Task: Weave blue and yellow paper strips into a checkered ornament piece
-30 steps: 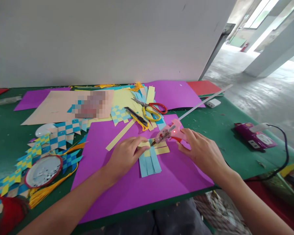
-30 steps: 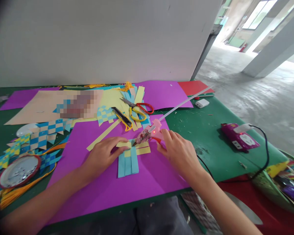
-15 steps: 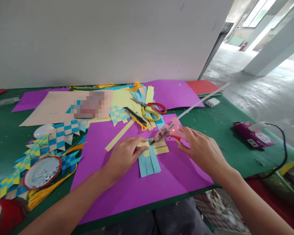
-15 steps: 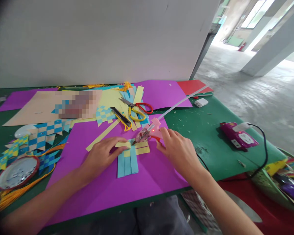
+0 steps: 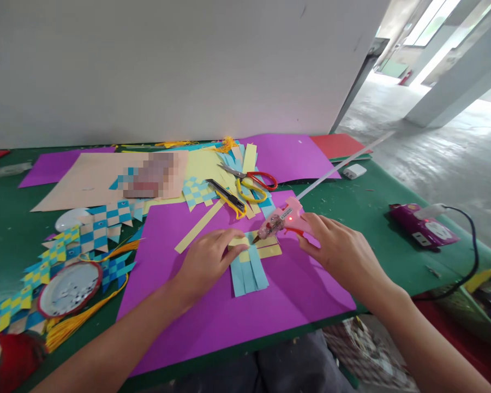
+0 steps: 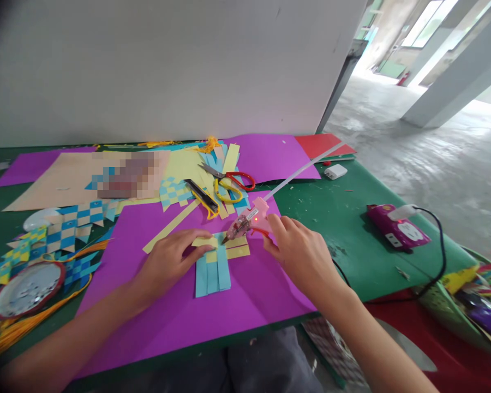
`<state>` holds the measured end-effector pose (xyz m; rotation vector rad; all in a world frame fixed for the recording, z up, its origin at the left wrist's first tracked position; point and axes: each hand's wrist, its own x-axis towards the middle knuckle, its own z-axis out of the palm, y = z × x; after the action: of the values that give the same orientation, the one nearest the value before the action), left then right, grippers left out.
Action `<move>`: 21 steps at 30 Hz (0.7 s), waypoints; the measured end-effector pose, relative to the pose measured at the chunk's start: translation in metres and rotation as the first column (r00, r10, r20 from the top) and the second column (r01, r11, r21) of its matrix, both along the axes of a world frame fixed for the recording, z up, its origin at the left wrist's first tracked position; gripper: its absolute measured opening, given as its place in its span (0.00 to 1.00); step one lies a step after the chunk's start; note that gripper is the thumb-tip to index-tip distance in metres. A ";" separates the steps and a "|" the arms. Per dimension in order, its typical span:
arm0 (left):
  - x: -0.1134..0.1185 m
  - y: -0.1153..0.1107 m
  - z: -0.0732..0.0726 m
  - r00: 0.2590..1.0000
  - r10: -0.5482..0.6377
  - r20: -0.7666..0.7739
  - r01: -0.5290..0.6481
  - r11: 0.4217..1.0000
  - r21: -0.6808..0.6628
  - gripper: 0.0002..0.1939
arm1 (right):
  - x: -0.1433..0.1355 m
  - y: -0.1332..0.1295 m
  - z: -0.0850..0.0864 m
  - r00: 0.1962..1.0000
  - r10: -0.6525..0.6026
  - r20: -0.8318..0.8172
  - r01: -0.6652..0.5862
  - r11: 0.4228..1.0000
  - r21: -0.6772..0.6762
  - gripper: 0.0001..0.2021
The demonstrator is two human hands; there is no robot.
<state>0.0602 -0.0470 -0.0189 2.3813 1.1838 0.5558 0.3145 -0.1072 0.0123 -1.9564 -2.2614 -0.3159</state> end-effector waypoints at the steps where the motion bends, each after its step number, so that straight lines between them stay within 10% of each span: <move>1: 0.000 0.000 0.000 1.000 0.005 -0.004 -0.005 1.000 0.000 0.17 | 0.001 -0.001 0.000 1.000 0.002 0.002 -0.002 1.000 -0.004 0.11; 21: 0.000 -0.001 0.002 1.000 -0.001 -0.010 0.001 1.000 0.002 0.18 | -0.001 0.001 0.002 0.999 0.029 -0.039 -0.031 0.999 -0.039 0.10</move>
<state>0.0605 -0.0475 -0.0172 2.3888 1.1867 0.5462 0.3134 -0.1062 0.0143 -1.9282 -2.2878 -0.2298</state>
